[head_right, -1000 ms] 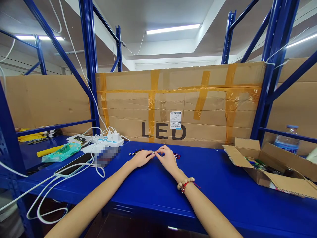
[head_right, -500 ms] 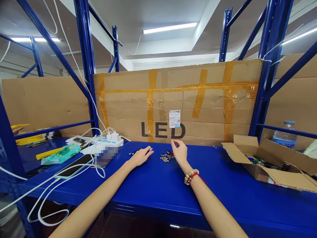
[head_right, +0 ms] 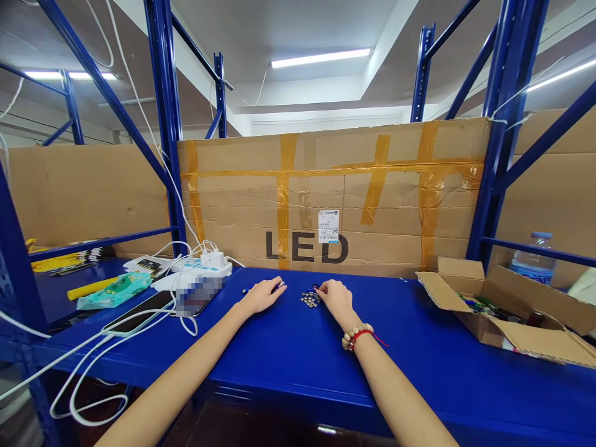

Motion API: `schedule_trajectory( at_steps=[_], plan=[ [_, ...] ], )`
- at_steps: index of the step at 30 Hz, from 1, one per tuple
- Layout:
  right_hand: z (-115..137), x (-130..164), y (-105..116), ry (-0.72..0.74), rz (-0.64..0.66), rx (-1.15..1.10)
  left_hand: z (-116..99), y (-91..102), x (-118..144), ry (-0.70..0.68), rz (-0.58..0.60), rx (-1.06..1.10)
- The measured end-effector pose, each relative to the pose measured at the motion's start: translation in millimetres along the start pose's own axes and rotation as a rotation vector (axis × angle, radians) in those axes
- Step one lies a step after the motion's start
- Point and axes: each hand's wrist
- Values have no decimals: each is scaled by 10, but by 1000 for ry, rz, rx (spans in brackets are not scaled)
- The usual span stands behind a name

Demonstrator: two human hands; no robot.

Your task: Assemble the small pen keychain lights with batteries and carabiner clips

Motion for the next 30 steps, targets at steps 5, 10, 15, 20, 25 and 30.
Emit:
schedule_trajectory(
  at_steps=[5, 10, 15, 20, 25, 30],
  plan=[
    [29, 21, -7, 6, 29, 34, 7, -25, -2, -22, -8, -1],
    [64, 37, 0, 4, 40, 49, 12, -45, 2, -35, -15, 3],
    [37, 28, -12, -10, 24, 2, 17, -43, 1, -45, -26, 6],
    [1, 7, -49, -43, 32, -54, -9, -16, 4, -59, -31, 11],
    [21, 23, -33, -56, 43, -71, -29, 1, 10, -81, -33, 15],
    [69, 70, 29, -22, 32, -88, -28, -17, 14, -63, -33, -7]
  ],
)
Point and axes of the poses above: each hand's wrist, its own x-axis away from the middle knuckle, its own y-axis out of the back of the hand, z = x × y, and after that the axes turned 11 degrees about -z, right-handed
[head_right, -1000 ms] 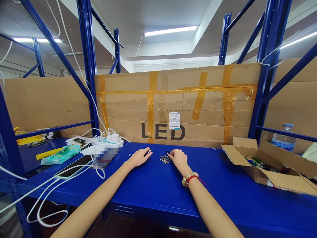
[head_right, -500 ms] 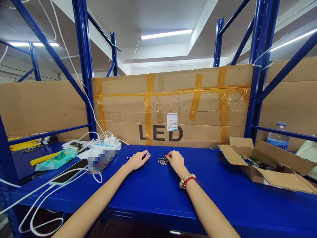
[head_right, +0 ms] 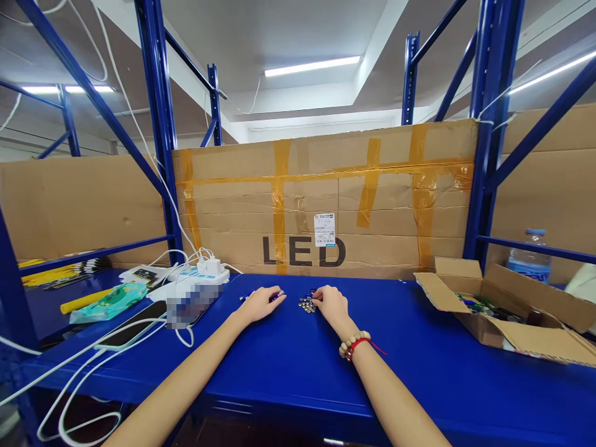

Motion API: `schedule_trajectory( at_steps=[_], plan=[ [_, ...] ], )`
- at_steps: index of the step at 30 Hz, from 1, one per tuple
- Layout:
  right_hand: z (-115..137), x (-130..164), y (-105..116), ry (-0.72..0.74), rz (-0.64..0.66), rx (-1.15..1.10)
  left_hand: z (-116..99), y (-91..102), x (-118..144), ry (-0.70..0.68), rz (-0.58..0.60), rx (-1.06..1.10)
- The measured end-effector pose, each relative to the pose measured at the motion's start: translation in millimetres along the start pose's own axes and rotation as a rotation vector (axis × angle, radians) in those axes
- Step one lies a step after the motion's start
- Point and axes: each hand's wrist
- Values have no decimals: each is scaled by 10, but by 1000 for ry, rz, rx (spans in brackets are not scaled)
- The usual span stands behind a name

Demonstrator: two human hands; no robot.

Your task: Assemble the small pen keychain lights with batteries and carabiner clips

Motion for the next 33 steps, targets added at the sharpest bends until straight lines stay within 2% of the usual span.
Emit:
schedule_trajectory(
  at_steps=[10, 22, 33],
  plan=[
    [152, 15, 32, 38, -138, -56, -2, -19, -4, -41, 5, 18],
    [248, 107, -77, 182, -45, -156, 3, -72, -4, -52, 4, 15],
    [258, 124, -61, 202, -45, -148, -15, -37, -5, -49, 3, 28]
  ],
)
Point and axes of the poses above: each hand's wrist, its own x-axis away from the middle knuckle, its own y-axis out of the back of the hand, z = x × y, and after that the axes turned 11 degrees about -z, right-handed
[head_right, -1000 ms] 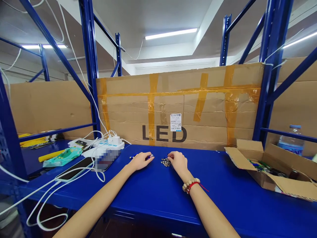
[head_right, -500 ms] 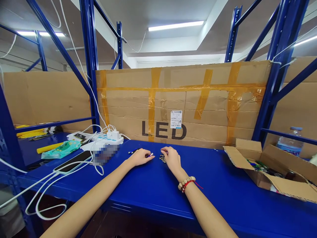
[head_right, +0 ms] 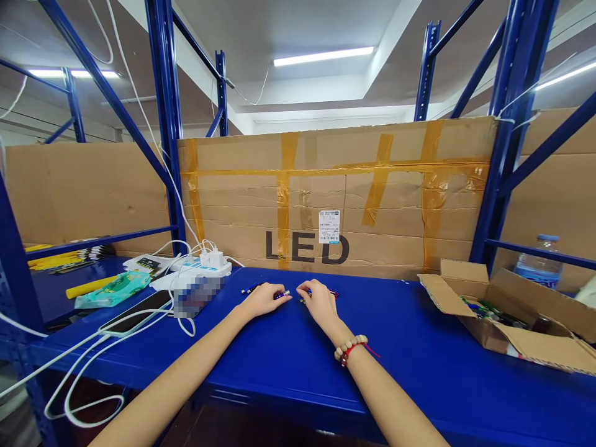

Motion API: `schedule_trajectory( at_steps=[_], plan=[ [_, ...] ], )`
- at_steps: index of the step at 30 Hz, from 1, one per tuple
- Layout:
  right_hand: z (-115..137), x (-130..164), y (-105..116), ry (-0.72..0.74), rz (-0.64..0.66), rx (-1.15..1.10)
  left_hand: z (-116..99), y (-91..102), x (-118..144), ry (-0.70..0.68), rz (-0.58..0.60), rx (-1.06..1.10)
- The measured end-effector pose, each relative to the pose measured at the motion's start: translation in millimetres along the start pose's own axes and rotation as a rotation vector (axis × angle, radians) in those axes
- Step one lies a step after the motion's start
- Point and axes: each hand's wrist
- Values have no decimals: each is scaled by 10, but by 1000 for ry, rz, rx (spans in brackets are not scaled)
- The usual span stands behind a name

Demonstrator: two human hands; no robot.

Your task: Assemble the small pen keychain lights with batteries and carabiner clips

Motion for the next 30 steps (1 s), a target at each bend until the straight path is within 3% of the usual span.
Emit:
schedule_trajectory(
  at_steps=[30],
  plan=[
    [48, 17, 14, -6, -13, -9, -13, 33, 14, 55, 23, -12]
  ],
)
Point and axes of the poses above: each hand's wrist, its own x-axis away from the middle knuckle, its own y-axis out of the back of the hand, z = x × y, and after that the axes turned 11 degrees about -z, right-handed
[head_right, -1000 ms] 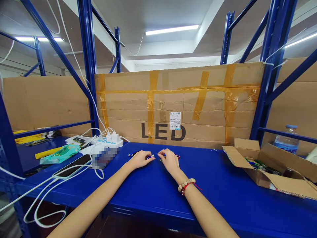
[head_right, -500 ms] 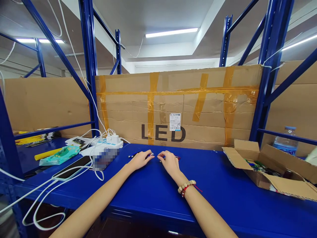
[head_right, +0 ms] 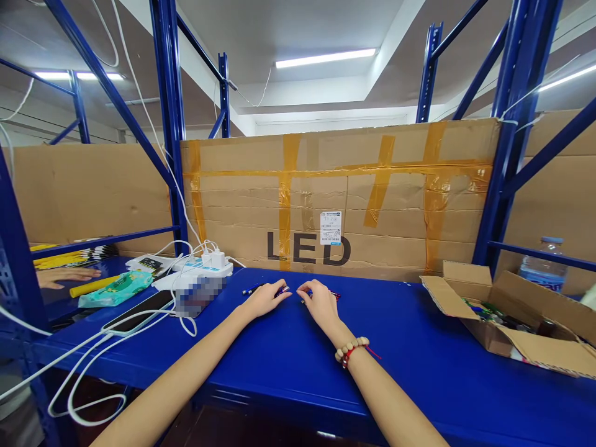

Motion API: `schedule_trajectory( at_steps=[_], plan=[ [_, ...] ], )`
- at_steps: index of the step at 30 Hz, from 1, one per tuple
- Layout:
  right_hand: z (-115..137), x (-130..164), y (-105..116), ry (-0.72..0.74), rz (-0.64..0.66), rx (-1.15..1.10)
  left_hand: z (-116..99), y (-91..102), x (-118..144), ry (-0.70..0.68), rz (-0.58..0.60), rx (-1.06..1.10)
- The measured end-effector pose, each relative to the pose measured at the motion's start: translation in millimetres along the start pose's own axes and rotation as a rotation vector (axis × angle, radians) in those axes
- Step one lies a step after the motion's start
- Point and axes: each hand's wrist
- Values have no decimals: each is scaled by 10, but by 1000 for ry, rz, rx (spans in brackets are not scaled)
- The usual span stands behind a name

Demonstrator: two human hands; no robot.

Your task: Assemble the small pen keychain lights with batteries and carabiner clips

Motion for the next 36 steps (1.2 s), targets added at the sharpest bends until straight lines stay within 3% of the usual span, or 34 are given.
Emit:
schedule_trajectory(
  at_steps=[18, 29, 36],
  plan=[
    [7, -1, 2, -12, -29, -86, 1, -14, -9, -12, 12, 2],
    [18, -58, -107, -106, -123, -396, -41, 2, -11, -71, -53, 33],
    [-13, -78, -128, -119, -65, -534, -61, 9, 0, -124, -91, 18]
  ],
)
Point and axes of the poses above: each hand's wrist, its own x-axis away from the middle knuckle, its own y-axis out of the back of the hand, z = x × y, and after that the axes turned 11 degrees about -z, right-handed
